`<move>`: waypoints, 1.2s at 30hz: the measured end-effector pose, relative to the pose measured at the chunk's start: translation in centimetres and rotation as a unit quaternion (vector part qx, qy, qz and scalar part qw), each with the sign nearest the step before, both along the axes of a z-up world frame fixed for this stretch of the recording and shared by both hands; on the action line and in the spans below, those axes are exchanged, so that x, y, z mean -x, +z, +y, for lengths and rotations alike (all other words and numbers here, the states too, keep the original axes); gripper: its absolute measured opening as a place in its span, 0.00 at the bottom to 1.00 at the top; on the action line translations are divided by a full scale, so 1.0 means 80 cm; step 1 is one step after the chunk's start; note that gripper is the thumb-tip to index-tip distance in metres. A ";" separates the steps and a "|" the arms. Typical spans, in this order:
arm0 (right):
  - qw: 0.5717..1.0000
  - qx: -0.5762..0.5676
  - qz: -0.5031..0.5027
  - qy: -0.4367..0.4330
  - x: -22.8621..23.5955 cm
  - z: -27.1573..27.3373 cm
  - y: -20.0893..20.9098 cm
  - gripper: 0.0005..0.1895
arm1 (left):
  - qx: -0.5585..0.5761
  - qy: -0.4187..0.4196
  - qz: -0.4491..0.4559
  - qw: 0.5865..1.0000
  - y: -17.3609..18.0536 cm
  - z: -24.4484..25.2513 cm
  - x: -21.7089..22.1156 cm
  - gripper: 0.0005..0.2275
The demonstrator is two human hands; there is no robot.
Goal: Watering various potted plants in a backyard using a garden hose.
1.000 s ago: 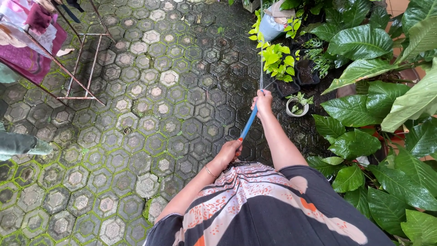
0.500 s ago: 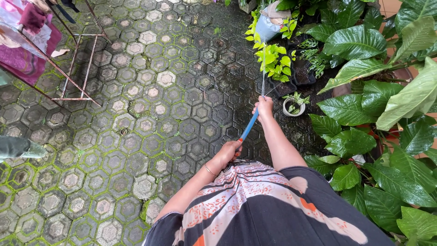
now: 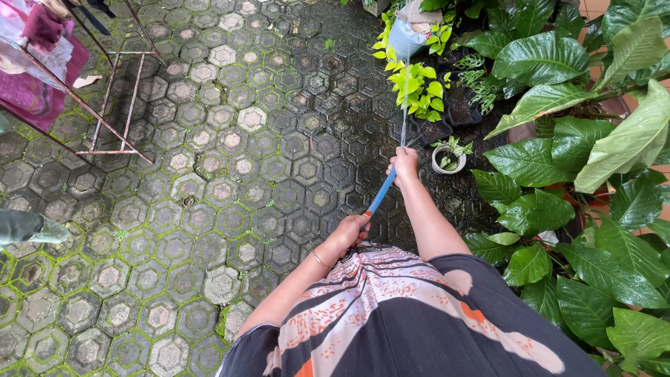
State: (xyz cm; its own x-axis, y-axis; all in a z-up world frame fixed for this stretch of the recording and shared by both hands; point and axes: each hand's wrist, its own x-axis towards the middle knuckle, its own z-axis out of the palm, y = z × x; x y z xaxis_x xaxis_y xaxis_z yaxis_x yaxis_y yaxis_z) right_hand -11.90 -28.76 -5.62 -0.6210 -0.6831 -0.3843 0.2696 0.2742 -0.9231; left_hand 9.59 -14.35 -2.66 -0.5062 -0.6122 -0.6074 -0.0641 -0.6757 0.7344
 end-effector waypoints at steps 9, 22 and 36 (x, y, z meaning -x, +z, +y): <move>1.000 -0.001 -0.003 -0.002 -0.008 0.007 0.019 0.14 | 0.007 0.009 -0.003 1.000 0.016 0.006 -0.005 0.17; 1.000 -0.007 0.001 0.001 -0.004 0.012 -0.005 0.14 | -0.002 -0.001 -0.017 1.000 0.005 0.010 -0.005 0.17; 0.999 0.025 0.023 0.038 -0.038 -0.021 0.062 0.15 | 0.032 0.050 -0.003 0.998 -0.024 -0.003 -0.002 0.18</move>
